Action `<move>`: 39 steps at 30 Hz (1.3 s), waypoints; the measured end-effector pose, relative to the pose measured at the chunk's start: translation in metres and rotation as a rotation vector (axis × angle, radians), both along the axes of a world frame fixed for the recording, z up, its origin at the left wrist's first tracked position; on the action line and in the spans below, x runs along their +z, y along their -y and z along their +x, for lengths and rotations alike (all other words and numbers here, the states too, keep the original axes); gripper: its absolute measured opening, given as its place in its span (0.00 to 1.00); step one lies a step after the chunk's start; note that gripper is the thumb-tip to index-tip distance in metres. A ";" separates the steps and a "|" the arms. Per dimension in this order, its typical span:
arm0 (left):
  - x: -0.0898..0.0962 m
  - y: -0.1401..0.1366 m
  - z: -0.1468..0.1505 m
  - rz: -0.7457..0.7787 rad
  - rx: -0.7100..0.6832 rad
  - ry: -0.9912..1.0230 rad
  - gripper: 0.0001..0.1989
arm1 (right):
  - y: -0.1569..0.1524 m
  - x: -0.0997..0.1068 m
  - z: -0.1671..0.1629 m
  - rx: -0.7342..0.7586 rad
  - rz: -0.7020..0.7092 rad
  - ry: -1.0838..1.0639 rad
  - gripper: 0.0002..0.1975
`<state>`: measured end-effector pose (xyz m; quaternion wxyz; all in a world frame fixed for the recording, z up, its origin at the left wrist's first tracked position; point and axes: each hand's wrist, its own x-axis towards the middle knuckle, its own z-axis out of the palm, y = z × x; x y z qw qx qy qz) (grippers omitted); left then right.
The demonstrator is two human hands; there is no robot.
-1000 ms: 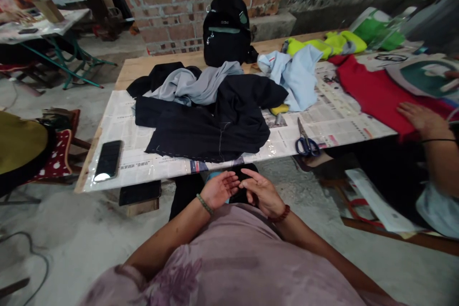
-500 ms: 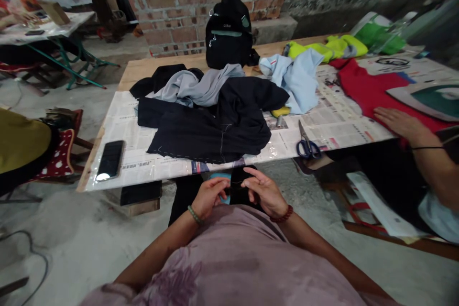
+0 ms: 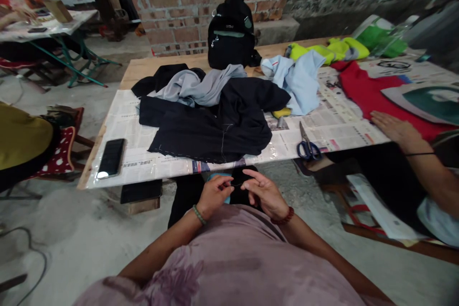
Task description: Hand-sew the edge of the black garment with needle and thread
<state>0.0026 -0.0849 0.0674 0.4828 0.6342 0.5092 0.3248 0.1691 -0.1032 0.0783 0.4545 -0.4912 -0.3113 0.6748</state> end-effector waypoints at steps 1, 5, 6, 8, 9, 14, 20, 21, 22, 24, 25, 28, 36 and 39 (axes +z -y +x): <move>0.000 0.000 0.000 0.001 -0.003 -0.002 0.11 | 0.000 0.000 0.000 0.007 0.000 -0.003 0.25; 0.003 0.001 -0.001 0.034 -0.017 -0.008 0.09 | 0.001 -0.001 0.001 0.022 0.001 -0.013 0.25; 0.004 0.001 -0.001 0.046 -0.020 -0.010 0.08 | 0.000 -0.001 0.001 0.022 0.001 -0.012 0.25; 0.007 0.001 -0.001 0.060 -0.026 -0.017 0.07 | 0.000 -0.002 0.002 0.019 0.003 -0.007 0.25; 0.008 0.002 -0.001 0.062 -0.029 -0.024 0.08 | 0.000 -0.002 0.002 0.015 0.005 -0.002 0.25; 0.011 0.003 0.000 0.062 -0.043 -0.061 0.09 | -0.001 -0.004 0.004 -0.015 0.016 0.020 0.25; 0.010 0.004 0.000 0.087 -0.051 -0.058 0.08 | -0.002 -0.003 0.003 -0.009 0.014 0.031 0.25; 0.009 0.004 -0.001 0.100 -0.052 -0.055 0.07 | -0.002 -0.002 0.003 -0.007 0.011 0.031 0.25; 0.009 0.004 -0.001 0.116 -0.055 -0.053 0.06 | -0.002 -0.002 0.003 -0.005 0.010 0.033 0.25; 0.008 0.004 -0.003 0.150 -0.060 -0.055 0.06 | -0.002 -0.002 0.003 -0.001 0.010 0.037 0.25; 0.007 0.004 -0.003 0.163 -0.064 -0.057 0.06 | -0.002 -0.002 0.003 0.007 0.013 0.037 0.26; 0.008 0.003 -0.004 0.177 -0.079 -0.044 0.06 | -0.001 0.001 0.006 0.106 0.038 0.000 0.32; 0.017 0.002 -0.007 0.219 -0.249 0.093 0.05 | -0.001 0.007 0.015 0.470 0.081 -0.139 0.38; 0.021 0.003 -0.011 0.210 -0.307 0.097 0.06 | -0.002 0.005 0.016 0.447 0.078 -0.140 0.35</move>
